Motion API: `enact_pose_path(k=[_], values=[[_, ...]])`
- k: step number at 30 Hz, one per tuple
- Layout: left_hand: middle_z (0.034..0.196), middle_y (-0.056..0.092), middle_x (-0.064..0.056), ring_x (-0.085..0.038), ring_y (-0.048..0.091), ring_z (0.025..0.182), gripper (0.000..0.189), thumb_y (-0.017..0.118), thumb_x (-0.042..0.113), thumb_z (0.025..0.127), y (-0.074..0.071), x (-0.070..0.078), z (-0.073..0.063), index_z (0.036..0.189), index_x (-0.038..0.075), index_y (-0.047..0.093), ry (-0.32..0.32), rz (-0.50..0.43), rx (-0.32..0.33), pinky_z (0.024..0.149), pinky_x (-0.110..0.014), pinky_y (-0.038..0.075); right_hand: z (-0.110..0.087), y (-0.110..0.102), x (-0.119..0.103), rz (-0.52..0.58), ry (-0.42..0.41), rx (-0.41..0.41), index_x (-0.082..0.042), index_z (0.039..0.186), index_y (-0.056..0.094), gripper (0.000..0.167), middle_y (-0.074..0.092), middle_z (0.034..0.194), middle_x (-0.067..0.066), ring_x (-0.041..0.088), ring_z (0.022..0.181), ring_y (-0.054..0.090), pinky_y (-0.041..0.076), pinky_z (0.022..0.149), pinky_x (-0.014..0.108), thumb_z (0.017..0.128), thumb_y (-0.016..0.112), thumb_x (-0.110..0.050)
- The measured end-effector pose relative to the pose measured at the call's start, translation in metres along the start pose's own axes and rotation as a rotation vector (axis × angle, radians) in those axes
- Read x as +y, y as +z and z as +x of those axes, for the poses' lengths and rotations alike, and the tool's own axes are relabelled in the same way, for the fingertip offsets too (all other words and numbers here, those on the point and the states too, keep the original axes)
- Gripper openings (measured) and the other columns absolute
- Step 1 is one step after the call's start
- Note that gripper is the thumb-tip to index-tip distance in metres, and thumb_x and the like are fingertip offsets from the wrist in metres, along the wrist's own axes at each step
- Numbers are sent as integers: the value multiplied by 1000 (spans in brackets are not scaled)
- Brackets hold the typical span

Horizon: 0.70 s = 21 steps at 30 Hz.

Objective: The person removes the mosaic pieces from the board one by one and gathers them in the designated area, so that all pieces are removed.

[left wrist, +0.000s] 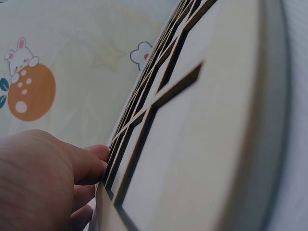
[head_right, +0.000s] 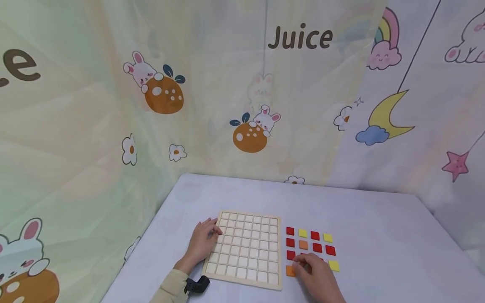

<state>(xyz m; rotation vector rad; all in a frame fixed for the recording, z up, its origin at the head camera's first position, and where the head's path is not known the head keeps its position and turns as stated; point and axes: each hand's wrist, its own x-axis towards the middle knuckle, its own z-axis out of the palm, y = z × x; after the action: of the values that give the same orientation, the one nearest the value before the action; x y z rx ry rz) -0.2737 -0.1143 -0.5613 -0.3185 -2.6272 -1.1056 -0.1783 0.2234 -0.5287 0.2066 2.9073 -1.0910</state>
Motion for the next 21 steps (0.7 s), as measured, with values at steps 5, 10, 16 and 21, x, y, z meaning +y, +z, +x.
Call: enact_pose_path(k=[5, 10, 16, 21], values=[[134, 59, -14, -38, 45, 133, 21, 63, 4, 88, 3, -2, -2, 79, 23, 65, 13, 0, 6, 114, -60, 20, -2, 2, 2, 37, 8, 45, -13, 105, 71, 18, 62, 87, -5, 14, 80, 51, 46, 61, 18, 89, 72, -20], [133, 60, -14, -37, 45, 133, 18, 65, 5, 88, 7, -4, -4, 83, 22, 67, -11, -17, 21, 115, -60, 19, -1, 0, 2, 64, -12, 112, -10, 106, 71, 17, 63, 88, -3, 15, 79, 51, 46, 61, 18, 90, 70, -13], [130, 62, -14, -38, 47, 131, 16, 63, 4, 90, 4, -7, -2, 91, 18, 69, -85, -82, 18, 116, -59, 17, 8, -2, -1, 30, -70, 187, -12, 107, 72, 18, 64, 90, -3, 14, 75, 49, 43, 58, 18, 89, 71, -15], [128, 63, -15, -38, 49, 129, 14, 61, 6, 92, -13, -7, 13, 97, 15, 70, -137, -87, -49, 113, -59, 27, 23, -9, -11, 5, -172, 255, -11, 105, 71, 18, 63, 94, 0, 16, 81, 48, 45, 57, 18, 88, 73, -16]])
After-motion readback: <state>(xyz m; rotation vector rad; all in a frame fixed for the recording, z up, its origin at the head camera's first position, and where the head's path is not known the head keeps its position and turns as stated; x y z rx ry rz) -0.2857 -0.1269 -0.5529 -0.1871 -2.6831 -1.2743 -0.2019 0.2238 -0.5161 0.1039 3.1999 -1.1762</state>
